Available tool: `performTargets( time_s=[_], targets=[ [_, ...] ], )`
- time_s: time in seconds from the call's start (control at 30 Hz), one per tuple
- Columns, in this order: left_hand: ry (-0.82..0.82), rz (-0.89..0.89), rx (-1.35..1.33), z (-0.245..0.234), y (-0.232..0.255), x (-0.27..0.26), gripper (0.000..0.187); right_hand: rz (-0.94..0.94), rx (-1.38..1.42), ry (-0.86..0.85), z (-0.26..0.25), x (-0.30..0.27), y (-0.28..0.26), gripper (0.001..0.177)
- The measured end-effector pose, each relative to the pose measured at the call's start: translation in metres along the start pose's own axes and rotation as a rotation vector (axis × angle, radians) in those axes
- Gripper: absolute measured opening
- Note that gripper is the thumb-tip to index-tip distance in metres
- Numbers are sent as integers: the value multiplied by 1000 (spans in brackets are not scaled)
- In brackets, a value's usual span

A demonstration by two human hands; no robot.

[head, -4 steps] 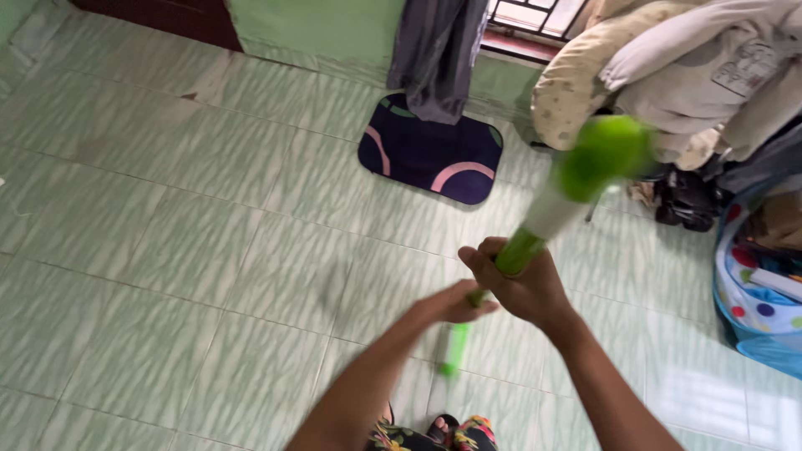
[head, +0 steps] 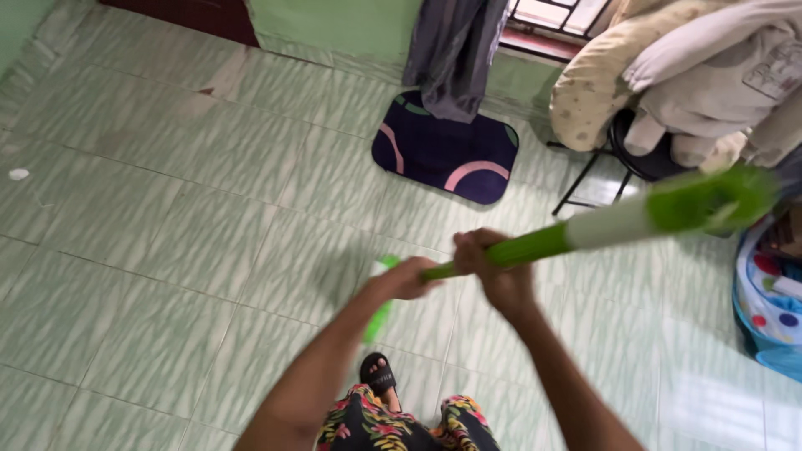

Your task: The person sweeps the floor with a broom and then opens a wooden door and its metal screen.

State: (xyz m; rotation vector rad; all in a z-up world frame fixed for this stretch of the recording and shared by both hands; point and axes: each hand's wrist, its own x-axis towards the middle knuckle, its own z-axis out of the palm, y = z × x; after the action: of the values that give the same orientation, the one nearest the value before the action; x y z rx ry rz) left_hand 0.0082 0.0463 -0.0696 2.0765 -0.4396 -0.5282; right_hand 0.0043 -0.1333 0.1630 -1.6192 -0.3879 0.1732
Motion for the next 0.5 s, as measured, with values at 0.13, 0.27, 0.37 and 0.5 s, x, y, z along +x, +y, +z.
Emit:
performTargets(
  time_s=[0.13, 0.27, 0.37, 0.5],
  targets=[
    [220, -181, 244, -60, -87, -46, 5, 22, -14, -87, 51, 2, 59, 24],
    [271, -252, 307, -82, -50, 10, 8, 34, 4, -45, -15, 33, 48, 42],
    [82, -287, 26, -89, 39, 110, 29, -240, -214, 35, -117, 98, -32, 44],
    [121, 220, -212, -78, 160, 225, 33, -103, -77, 308, -172, 154, -156, 40]
  ],
)
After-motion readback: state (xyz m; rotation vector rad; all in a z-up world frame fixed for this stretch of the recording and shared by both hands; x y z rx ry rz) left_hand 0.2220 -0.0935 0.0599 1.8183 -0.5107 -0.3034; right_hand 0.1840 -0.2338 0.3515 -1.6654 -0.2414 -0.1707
